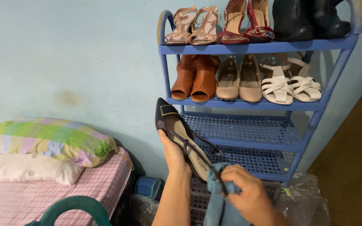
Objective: The person wipes several pairs of shoes with a blue cloth, including brown ankle boots, beige high heels, and black pointed-toe heels. The person picks up each shoe from a green chair, wipes it, and places it on a blue shoe rack.
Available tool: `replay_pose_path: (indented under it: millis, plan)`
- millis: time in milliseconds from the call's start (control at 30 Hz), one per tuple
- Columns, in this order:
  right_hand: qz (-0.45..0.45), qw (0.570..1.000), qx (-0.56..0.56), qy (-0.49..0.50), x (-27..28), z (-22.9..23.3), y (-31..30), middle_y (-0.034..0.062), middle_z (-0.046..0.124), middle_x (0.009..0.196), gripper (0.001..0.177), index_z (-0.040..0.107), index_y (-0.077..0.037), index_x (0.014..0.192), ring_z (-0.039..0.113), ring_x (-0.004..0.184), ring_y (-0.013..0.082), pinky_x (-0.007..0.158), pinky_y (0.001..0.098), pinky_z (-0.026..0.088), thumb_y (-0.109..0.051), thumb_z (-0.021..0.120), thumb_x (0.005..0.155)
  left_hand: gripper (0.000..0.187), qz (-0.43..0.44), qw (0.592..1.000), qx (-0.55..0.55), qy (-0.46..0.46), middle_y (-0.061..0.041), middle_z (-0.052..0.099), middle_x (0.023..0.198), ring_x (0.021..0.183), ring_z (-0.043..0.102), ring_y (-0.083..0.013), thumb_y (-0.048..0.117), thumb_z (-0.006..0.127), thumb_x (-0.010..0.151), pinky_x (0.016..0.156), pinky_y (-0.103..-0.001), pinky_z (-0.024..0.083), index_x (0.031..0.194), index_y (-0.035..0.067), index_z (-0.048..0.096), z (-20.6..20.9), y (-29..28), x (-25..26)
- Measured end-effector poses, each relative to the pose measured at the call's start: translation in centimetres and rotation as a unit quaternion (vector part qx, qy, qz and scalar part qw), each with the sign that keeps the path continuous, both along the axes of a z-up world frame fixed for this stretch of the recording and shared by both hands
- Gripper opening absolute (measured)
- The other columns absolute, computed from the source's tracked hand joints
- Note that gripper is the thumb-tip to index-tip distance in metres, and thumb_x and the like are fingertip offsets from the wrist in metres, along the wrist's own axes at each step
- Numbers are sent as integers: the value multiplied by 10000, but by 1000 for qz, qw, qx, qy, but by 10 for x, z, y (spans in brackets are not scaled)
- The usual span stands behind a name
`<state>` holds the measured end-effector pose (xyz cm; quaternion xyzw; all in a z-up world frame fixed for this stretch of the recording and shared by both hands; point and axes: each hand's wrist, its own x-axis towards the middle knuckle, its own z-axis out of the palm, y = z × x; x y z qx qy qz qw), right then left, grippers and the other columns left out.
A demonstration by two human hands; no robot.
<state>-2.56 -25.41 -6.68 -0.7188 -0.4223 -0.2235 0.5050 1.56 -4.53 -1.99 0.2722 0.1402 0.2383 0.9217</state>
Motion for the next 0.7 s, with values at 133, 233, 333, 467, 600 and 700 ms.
replay_pose_path:
  millis: [133, 233, 333, 467, 600, 700]
  plan:
    - [-122, 946, -45, 296, 26, 4, -28, 52, 760, 972, 375, 731, -82, 1092, 696, 969, 194, 875, 318, 552, -53, 865, 743, 736, 16, 1000, 7, -12, -103, 693, 1188, 1022, 669, -259, 676, 330, 966, 886, -398, 551, 1318, 96, 615, 6, 9, -3]
    - [24, 904, 179, 387, 38, 12, -40, 93, 764, 1076, 326, 708, 7, 1131, 691, 1021, 203, 934, 321, 540, -74, 742, 817, 738, 29, 999, 19, -25, -120, 697, 1189, 1011, 675, -261, 676, 350, 962, 879, -395, 553, 1315, 85, 616, 12, 12, -9]
    - [65, 823, 288, 486, 36, 26, -44, 154, 738, 1060, 338, 675, -13, 1205, 676, 957, 274, 857, 418, 542, -126, 687, 887, 754, 31, 999, 31, -25, -140, 702, 1175, 989, 679, -266, 678, 362, 964, 859, -388, 554, 1309, 60, 620, 20, 8, -14]
    - [40, 905, 181, 383, 18, 49, -23, 80, 765, 1115, 435, 674, -13, 1272, 680, 1022, 188, 907, 330, 523, -117, 721, 852, 736, 28, 998, 51, -15, -125, 693, 1178, 985, 674, -256, 657, 373, 961, 847, -381, 549, 1330, 62, 600, 26, -6, -19]
    - [-6, 978, 30, 206, -7, 74, 15, 72, 781, 1151, 501, 657, -19, 1297, 685, 1064, 159, 940, 282, 505, -155, 784, 832, 680, 78, 981, 177, -9, -121, 657, 1246, 1086, 620, -237, 576, 348, 1000, 956, -353, 484, 1389, 58, 557, 30, -22, -26]
    - [-75, 976, -19, 204, -18, 84, 39, 69, 766, 1119, 518, 645, -36, 1267, 699, 1042, 145, 897, 288, 518, -164, 813, 795, 634, 138, 944, 300, -8, -125, 627, 1310, 1179, 588, -242, 514, 333, 1020, 1030, -346, 426, 1424, 58, 510, 31, -29, -34]
